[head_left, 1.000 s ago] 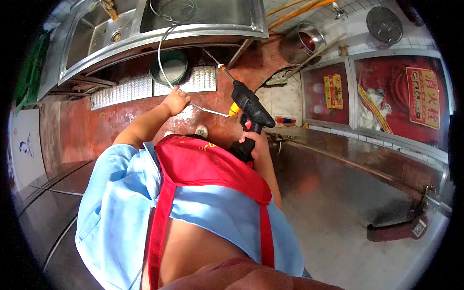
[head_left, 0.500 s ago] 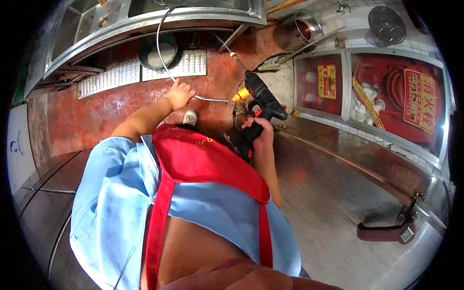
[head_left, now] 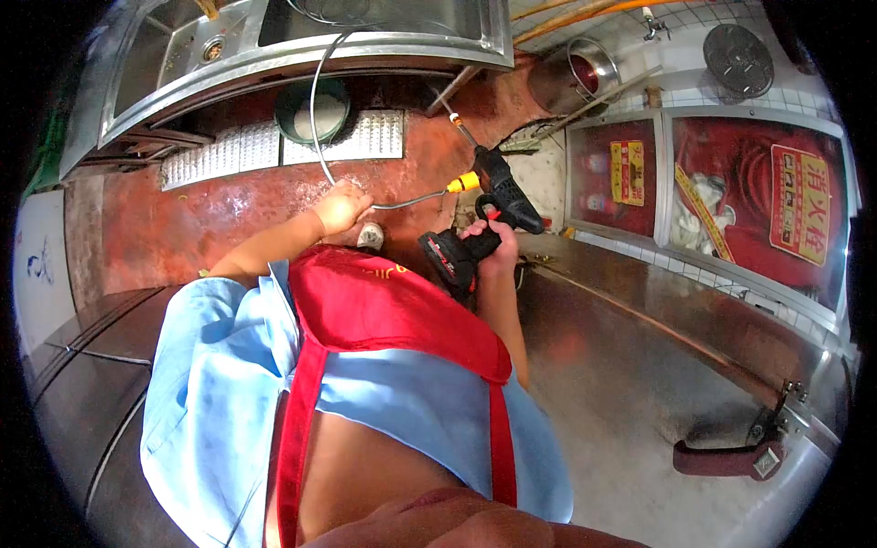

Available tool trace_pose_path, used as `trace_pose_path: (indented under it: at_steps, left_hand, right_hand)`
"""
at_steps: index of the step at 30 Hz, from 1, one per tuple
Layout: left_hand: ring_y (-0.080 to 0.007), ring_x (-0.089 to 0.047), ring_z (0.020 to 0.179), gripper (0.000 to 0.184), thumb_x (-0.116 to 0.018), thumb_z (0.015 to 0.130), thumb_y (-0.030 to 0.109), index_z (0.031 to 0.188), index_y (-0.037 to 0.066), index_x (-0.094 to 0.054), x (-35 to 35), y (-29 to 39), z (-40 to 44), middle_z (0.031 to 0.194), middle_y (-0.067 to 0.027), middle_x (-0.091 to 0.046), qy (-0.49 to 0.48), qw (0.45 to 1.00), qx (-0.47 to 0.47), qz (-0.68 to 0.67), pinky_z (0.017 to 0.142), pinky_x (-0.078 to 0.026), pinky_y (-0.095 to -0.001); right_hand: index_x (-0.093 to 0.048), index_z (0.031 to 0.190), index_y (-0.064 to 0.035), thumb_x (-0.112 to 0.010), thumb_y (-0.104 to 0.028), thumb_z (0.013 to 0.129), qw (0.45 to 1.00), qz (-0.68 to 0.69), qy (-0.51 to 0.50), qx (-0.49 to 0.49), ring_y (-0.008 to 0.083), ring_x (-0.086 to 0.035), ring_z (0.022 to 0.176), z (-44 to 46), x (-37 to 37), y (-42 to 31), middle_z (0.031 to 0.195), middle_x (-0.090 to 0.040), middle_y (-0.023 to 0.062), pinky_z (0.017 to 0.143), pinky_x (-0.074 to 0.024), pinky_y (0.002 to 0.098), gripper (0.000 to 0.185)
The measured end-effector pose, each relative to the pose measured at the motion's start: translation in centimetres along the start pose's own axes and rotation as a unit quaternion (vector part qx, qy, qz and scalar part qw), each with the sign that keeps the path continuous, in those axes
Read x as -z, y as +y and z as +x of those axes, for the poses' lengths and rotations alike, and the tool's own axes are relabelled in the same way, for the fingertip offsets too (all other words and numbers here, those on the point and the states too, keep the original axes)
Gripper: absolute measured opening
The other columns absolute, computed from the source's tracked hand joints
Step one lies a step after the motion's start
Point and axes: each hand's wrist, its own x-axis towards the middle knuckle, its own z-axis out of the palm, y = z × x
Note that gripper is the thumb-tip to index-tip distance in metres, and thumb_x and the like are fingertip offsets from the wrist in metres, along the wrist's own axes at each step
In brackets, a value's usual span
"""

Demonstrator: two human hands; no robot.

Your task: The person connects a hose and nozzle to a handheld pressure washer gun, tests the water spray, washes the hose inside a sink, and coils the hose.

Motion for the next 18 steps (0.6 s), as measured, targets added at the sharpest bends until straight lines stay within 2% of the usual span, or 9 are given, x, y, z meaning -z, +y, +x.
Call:
trace_pose_path:
  at_steps: [4, 7, 11, 15, 18]
  left_hand:
    - [-0.0304, -0.052, 0.068, 0.015, -0.056, 0.076, 0.020, 0.072, 0.007, -0.049, 0.3, 0.5, 0.3, 0.065, -0.0099, -0.053, -0.001, 1.000, -0.008, -0.020, 0.066, -0.037, -0.0409]
    - [-0.0303, -0.052, 0.068, 0.015, -0.056, 0.075, 0.020, 0.071, 0.007, -0.049, 0.3, 0.5, 0.5, 0.064, -0.0100, -0.053, -0.014, 1.000, -0.010, -0.011, 0.067, -0.038, -0.0409]
    - [-0.0301, -0.053, 0.068, 0.015, -0.057, 0.075, 0.020, 0.072, 0.007, -0.049, 0.4, 0.4, 0.4, 0.064, -0.0100, -0.053, -0.026, 0.999, -0.020, 0.003, 0.067, -0.038, -0.0410]
    - [-0.0279, -0.056, 0.070, 0.018, -0.054, 0.077, 0.025, 0.071, 0.008, -0.051, -0.4, 0.1, 0.6, 0.069, -0.0091, -0.057, -0.049, 0.998, -0.005, 0.040, 0.068, -0.038, -0.0390]
    - [-0.0272, -0.056, 0.072, 0.018, -0.053, 0.078, 0.026, 0.072, 0.008, -0.051, 0.2, 0.3, 1.0, 0.070, -0.0091, -0.058, -0.053, 0.998, 0.000, 0.041, 0.069, -0.038, -0.0387]
  right_hand:
    - [-0.047, 0.088, -0.0075, -0.050, -0.009, 0.070, 1.000, 0.012, -0.002, -0.005, 0.0189, -0.050, 0.064, 0.3, 0.8, 0.1, 0.070, -0.050, 0.0064, 0.069, -0.0427, 0.0399, 0.019]
    - [-0.047, 0.088, -0.0085, -0.049, -0.008, 0.070, 0.999, -0.001, 0.038, 0.019, 0.0189, -0.050, 0.064, 0.6, 1.7, 0.7, 0.069, -0.051, 0.0063, 0.067, -0.0431, 0.0399, 0.019]
    - [-0.047, 0.088, -0.0098, -0.049, -0.008, 0.070, 0.999, -0.035, 0.020, 0.032, 0.0182, -0.051, 0.063, 0.2, 1.8, 1.2, 0.066, -0.051, 0.0050, 0.067, -0.0436, 0.0379, 0.018]
    - [-0.049, 0.088, -0.0114, -0.050, -0.006, 0.070, 0.999, 0.005, 0.045, 0.018, 0.0178, -0.051, 0.062, 0.4, 2.1, 1.7, 0.066, -0.051, 0.0045, 0.066, -0.0438, 0.0370, 0.019]
    - [-0.049, 0.087, -0.0114, -0.051, -0.005, 0.069, 0.999, -0.009, 0.005, 0.048, 0.0179, -0.051, 0.062, 0.2, 2.2, 1.9, 0.066, -0.051, 0.0045, 0.066, -0.0438, 0.0366, 0.019]
